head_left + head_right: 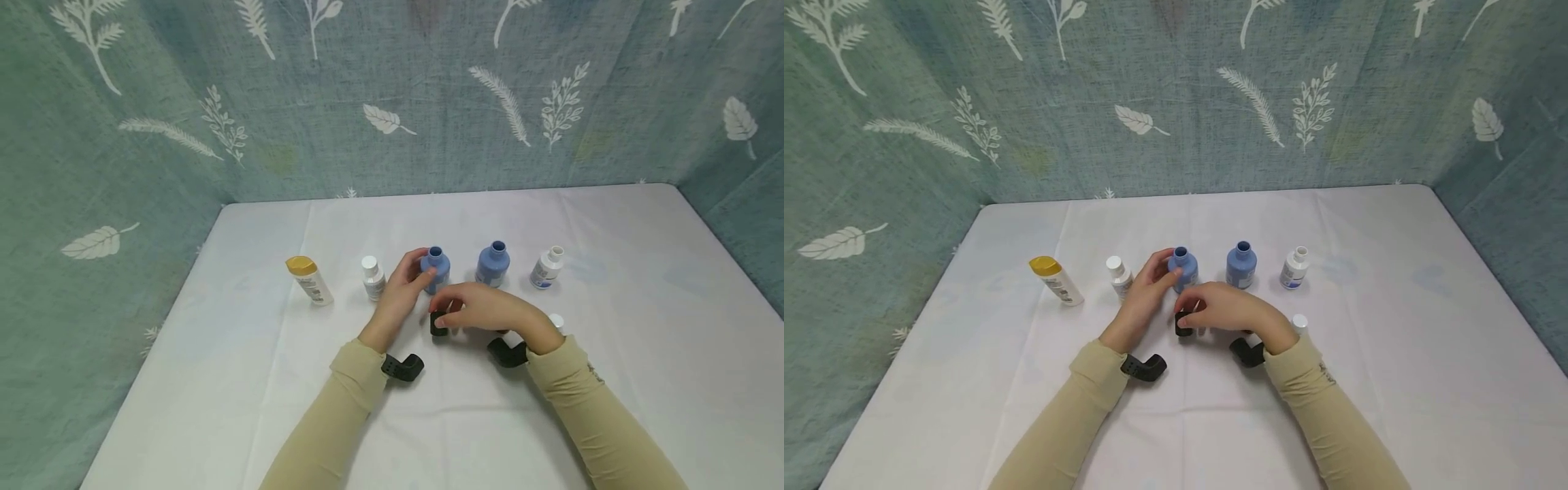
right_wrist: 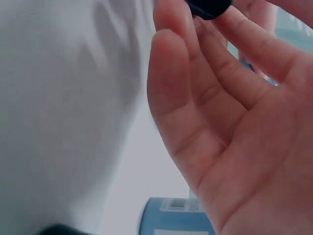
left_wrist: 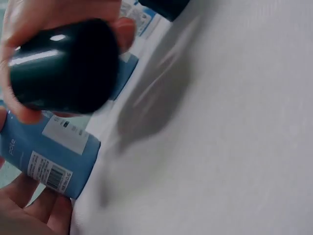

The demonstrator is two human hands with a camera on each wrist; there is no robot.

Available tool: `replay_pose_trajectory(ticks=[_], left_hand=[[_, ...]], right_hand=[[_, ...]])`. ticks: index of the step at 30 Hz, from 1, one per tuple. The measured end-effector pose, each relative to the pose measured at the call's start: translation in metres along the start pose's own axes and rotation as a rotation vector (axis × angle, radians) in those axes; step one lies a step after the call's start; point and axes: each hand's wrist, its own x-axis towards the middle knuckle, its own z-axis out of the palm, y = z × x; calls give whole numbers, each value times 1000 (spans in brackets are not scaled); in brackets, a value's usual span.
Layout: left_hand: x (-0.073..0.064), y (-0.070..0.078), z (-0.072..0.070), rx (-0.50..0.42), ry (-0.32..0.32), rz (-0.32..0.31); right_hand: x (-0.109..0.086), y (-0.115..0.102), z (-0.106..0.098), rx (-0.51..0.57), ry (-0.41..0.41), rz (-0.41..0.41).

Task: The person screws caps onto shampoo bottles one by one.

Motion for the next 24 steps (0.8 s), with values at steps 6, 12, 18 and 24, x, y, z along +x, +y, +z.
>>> replay_pose_trajectory(ticks=[6, 12, 18, 24], left_hand=[[4, -11, 0, -35, -10, -2], [12, -28, -4, -50, -46, 43], [14, -31, -6, -65, -55, 41], [13, -28, -4, -64, -30, 65]], right_hand=[[-7, 0, -11, 28, 55, -32], [-14, -4, -20, 205, 92, 19], [-18, -6, -27, 256, 198, -21], [-25, -22, -33, 267, 283, -105]])
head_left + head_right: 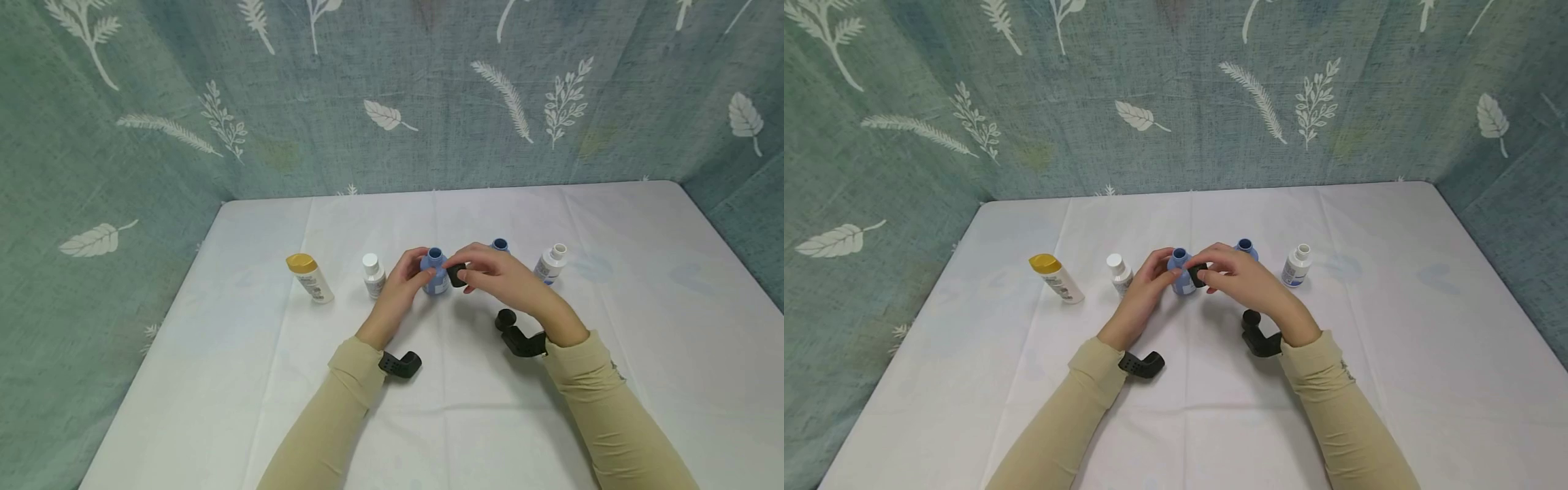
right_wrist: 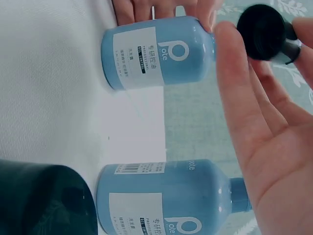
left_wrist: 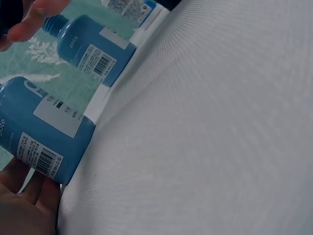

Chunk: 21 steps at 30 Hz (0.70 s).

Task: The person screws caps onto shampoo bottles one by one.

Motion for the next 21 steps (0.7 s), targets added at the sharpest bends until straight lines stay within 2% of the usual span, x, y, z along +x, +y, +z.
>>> replay_pose_trajectory(ticks=[5, 14, 21], left_hand=[[-1, 0, 1, -24, 9, -8], [0, -3, 1, -36, 13, -15], [-2, -3, 2, -61, 13, 11]], right_hand=[[0, -10, 2, 8, 70, -38], [8, -4, 23, 63, 391, -147], [14, -7, 32, 78, 507, -134]])
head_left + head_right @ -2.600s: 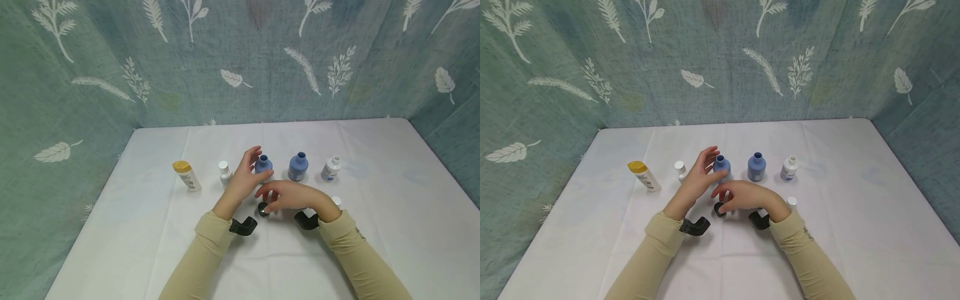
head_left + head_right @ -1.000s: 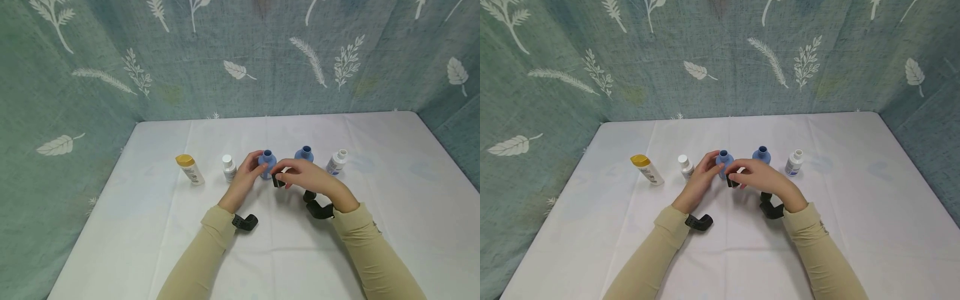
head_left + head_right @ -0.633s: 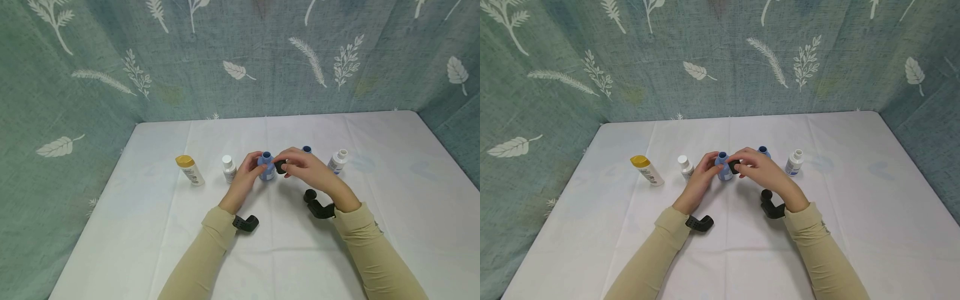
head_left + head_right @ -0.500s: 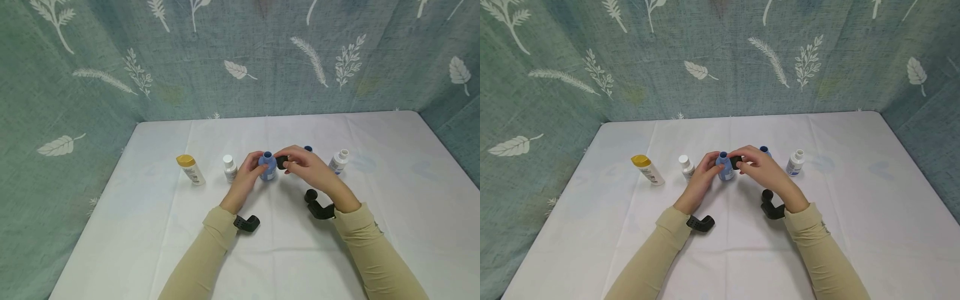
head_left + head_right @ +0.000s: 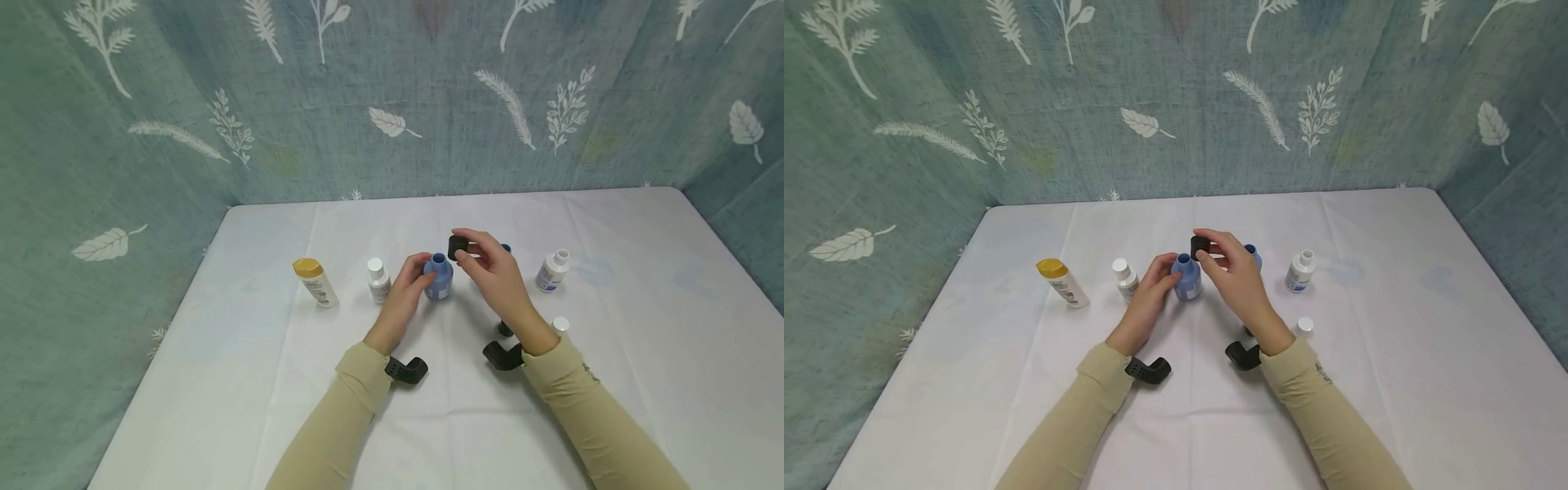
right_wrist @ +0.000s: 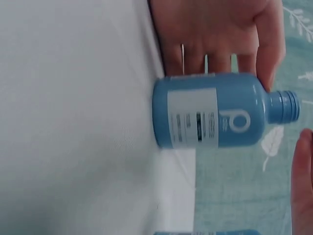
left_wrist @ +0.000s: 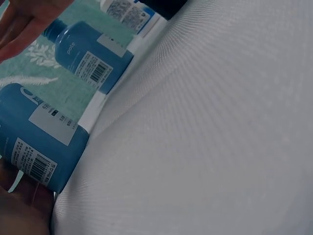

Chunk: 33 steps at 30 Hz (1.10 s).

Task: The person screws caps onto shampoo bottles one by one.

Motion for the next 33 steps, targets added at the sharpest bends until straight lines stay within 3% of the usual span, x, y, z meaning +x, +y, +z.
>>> replay_pose_trajectory(ticks=[9, 18, 21, 26, 33], left_hand=[[0, -3, 3, -10, 6, 13], [-3, 5, -1, -19, 7, -8], [-3, 4, -2, -10, 15, 10], [-2, 0, -2, -28, 36, 58], [-12, 19, 2, -95, 6, 84]], right_hand=[[2, 8, 14, -6, 63, -59], [2, 14, 25, 51, 35, -74], [2, 13, 26, 55, 31, -81], [5, 36, 29, 0, 23, -122], [3, 48, 30, -51, 39, -115]])
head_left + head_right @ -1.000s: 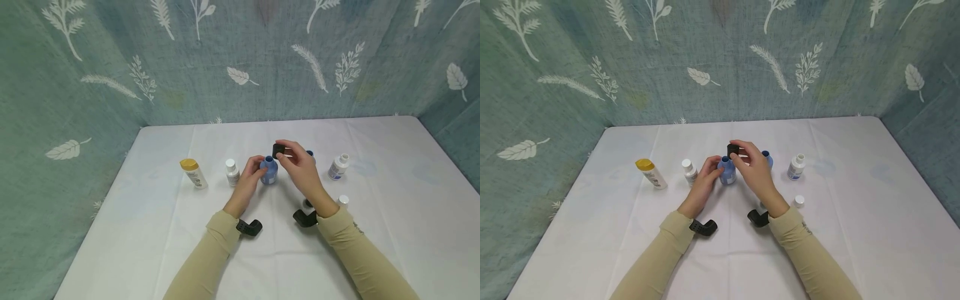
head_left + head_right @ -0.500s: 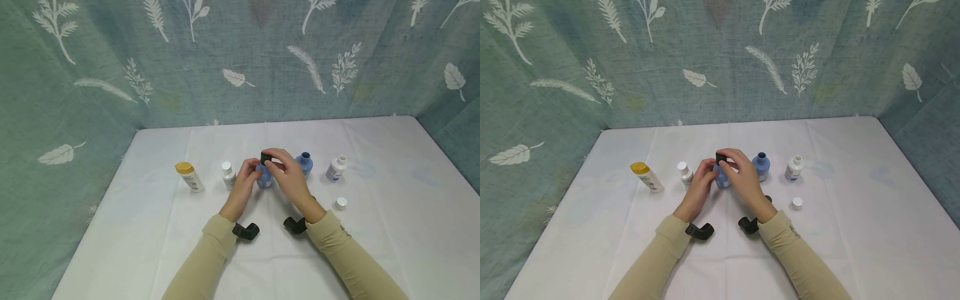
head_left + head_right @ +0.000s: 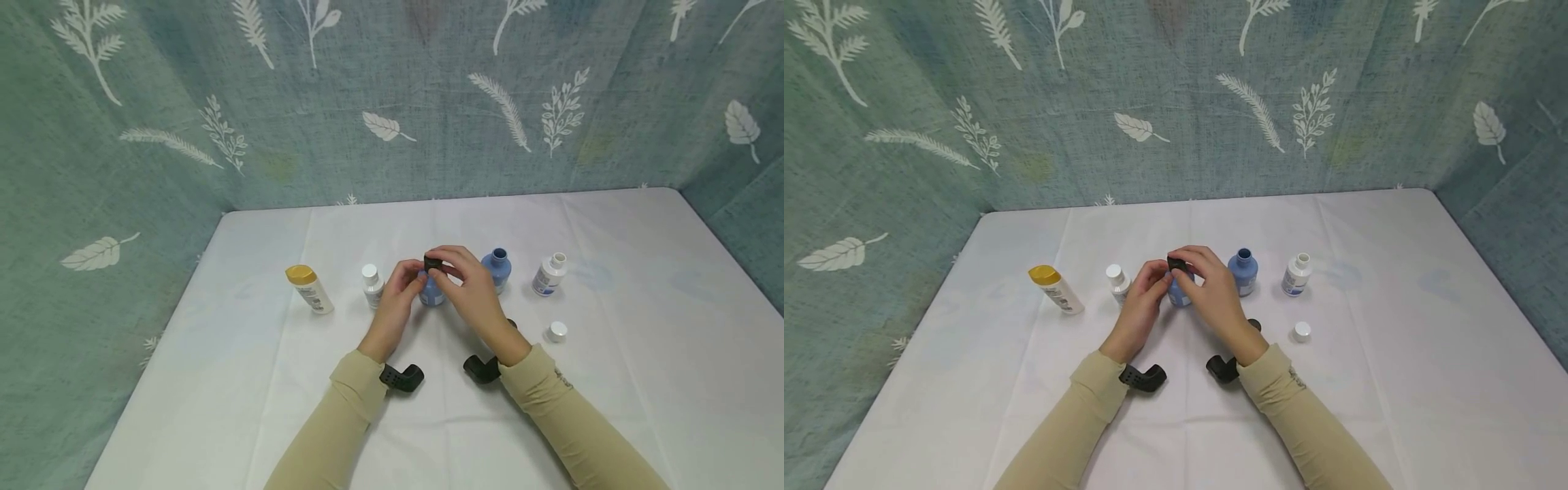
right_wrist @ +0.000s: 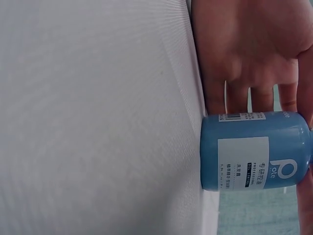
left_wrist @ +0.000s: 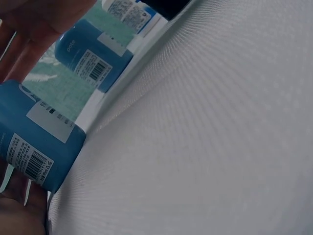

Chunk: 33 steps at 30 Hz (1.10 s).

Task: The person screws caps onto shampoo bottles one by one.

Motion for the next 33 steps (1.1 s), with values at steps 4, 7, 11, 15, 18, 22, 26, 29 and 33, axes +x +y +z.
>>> replay_pose_trajectory(ticks=[4, 7, 11, 15, 18, 22, 26, 29, 33], left_hand=[[1, -1, 0, -29, -4, 12], [3, -9, -3, -47, 1, 17], [8, -20, -5, -46, 10, 28], [9, -24, -6, -28, 17, 39], [9, -24, -6, -23, 23, 35], [8, -22, -5, -32, 24, 25], [6, -15, -4, -40, 15, 20], [3, -7, -2, -28, 12, 22], [1, -3, -1, -10, 13, 23]], right_hand=[[0, 1, 0, -27, 6, 14], [0, 1, 0, -16, -3, 21], [0, 1, -3, 8, -45, 30], [0, 3, -7, 26, -98, 46], [1, 4, -9, 46, -122, 39], [1, 5, -10, 59, -120, 14], [2, 5, -8, 80, -98, 8], [2, 2, -7, 88, -83, 23], [3, -11, -9, 101, -70, 31]])
